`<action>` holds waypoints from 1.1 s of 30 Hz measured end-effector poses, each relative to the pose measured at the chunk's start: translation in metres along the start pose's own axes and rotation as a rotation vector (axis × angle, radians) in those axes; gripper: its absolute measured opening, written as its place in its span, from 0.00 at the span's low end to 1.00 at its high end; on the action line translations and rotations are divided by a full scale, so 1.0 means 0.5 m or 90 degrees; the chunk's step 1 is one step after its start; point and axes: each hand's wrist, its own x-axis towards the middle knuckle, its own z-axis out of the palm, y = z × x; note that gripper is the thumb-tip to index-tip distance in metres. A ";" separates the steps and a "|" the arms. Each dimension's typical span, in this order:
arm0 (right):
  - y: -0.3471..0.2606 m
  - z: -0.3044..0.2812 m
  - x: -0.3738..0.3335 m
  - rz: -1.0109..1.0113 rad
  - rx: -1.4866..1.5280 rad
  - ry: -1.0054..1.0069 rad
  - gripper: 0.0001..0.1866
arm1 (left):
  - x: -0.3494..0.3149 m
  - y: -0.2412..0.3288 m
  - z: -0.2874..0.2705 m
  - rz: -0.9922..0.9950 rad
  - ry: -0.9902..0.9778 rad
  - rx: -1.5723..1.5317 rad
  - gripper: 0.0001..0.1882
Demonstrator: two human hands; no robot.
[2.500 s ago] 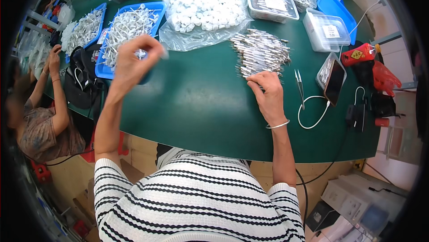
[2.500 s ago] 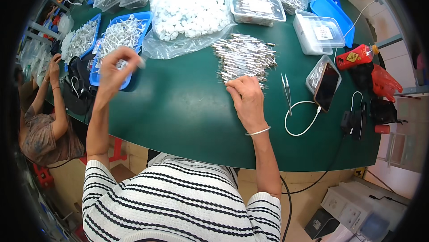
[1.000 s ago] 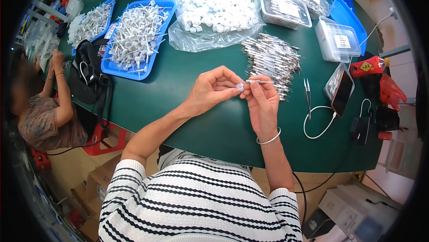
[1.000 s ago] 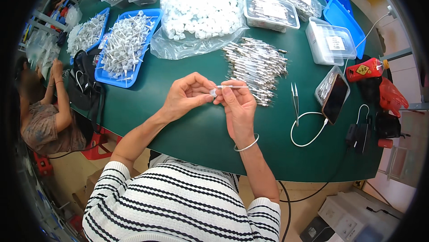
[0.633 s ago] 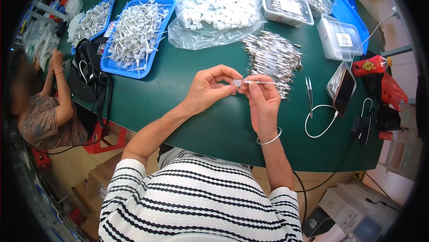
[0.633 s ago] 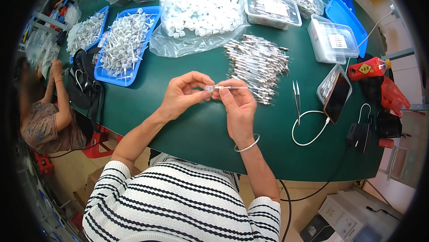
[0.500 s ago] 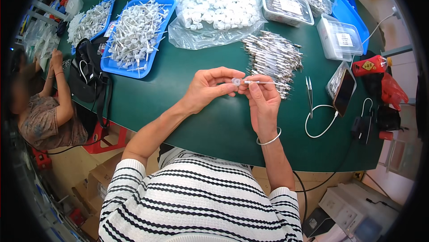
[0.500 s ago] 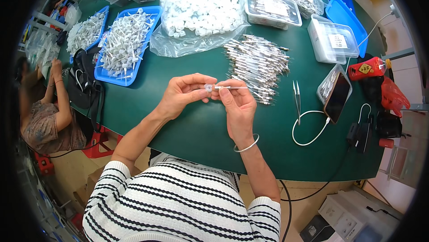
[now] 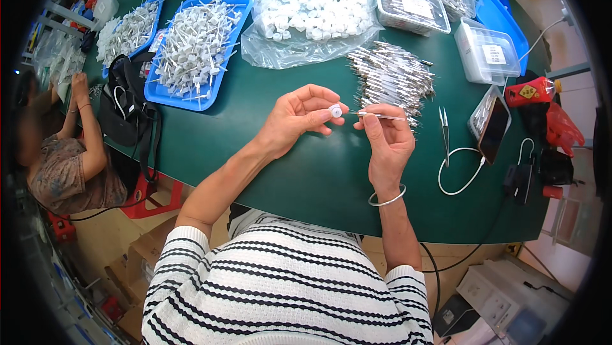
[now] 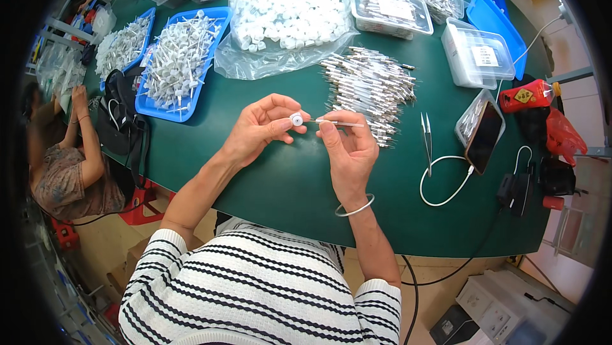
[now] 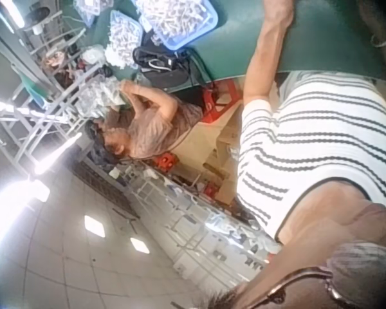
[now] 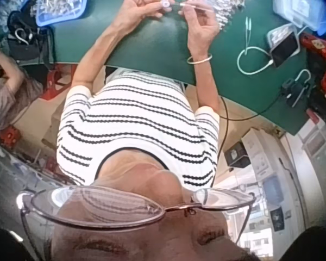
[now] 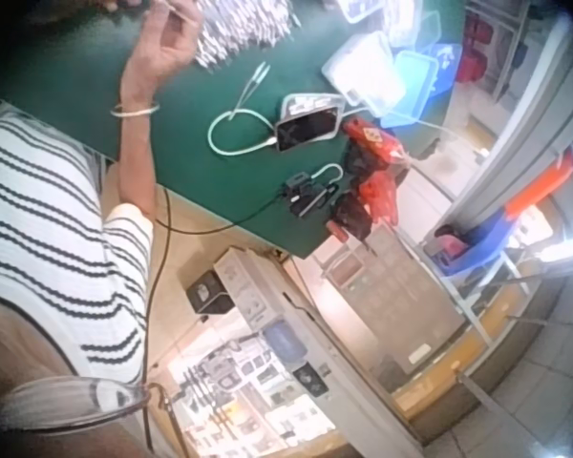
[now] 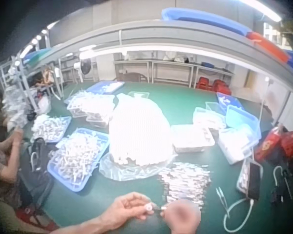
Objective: The person sits at a green workbench and repeatedly picks up small white plastic caps and metallic cylindrical components. They insert the metal component into the white cap, then place the assembled unit into a blue tray. The process is repeated continuously throughout the clip.
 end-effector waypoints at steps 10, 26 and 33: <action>-0.013 0.007 -0.007 -0.013 -0.098 -0.025 0.05 | 0.004 -0.014 -0.005 -0.043 -0.031 -0.043 0.15; -0.013 0.007 -0.006 -0.057 -0.198 -0.013 0.04 | 0.004 -0.022 -0.006 -0.043 -0.039 -0.055 0.15; -0.017 0.007 -0.004 -0.095 -0.249 -0.018 0.04 | 0.006 -0.023 -0.008 -0.060 -0.040 -0.081 0.15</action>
